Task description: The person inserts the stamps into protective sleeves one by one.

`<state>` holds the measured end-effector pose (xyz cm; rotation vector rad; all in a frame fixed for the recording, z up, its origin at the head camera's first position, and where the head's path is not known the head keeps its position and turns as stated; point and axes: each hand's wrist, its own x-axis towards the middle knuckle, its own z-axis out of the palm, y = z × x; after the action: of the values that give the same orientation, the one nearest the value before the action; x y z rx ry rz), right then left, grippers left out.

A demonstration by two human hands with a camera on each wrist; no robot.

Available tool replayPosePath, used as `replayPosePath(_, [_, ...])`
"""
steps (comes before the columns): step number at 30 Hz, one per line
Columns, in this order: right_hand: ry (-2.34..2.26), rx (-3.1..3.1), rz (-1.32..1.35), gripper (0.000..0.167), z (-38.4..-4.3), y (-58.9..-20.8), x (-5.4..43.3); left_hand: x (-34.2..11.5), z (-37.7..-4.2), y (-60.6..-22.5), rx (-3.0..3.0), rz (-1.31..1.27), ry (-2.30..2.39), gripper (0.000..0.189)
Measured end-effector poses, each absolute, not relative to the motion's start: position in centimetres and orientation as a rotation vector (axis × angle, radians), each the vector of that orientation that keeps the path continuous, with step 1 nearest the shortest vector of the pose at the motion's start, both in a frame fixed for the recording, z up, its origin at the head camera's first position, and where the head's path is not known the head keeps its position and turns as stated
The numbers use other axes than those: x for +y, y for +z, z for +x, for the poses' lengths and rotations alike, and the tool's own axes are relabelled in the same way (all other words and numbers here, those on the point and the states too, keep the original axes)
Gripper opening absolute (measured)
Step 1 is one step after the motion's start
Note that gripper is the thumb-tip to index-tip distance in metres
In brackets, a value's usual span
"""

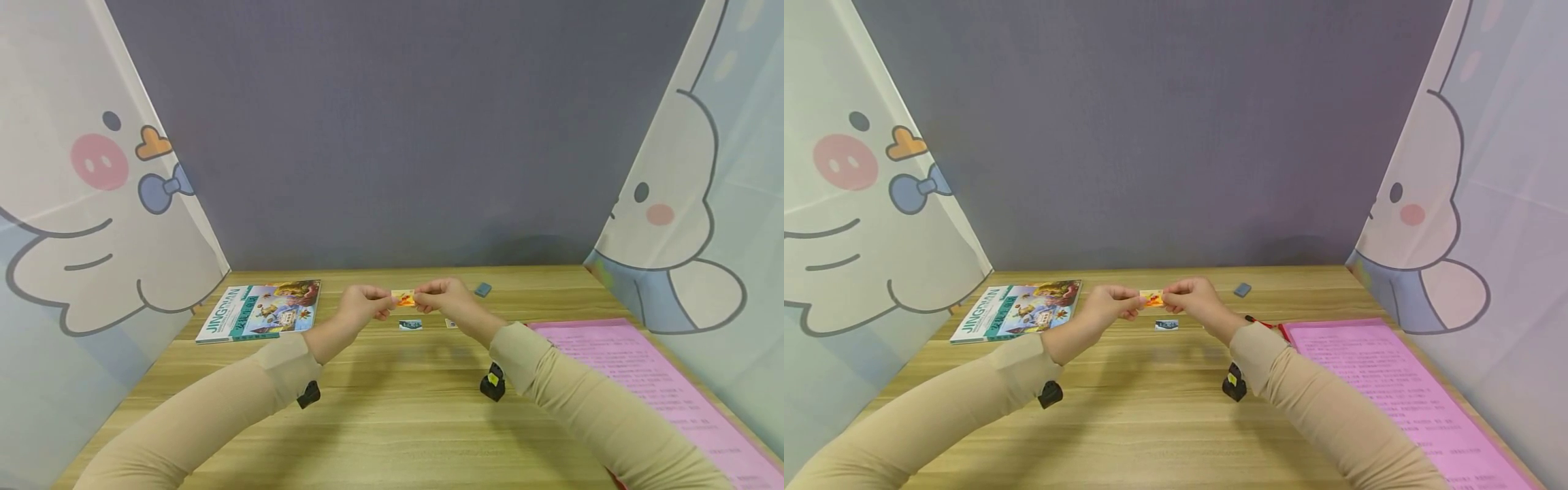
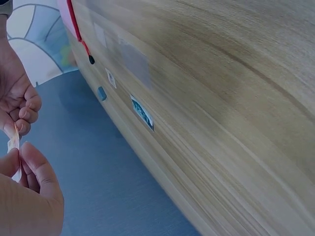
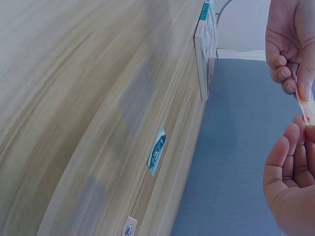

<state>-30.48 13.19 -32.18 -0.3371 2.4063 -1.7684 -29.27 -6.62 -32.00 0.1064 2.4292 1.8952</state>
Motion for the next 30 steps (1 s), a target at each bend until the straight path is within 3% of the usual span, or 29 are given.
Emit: replayPosePath(30, [-1.739, 2.372, -0.360, 0.024, -30.46, -32.58, 13.16, -6.19, -29.49, -32.33, 2.441, 0.120, 1.870, 0.016])
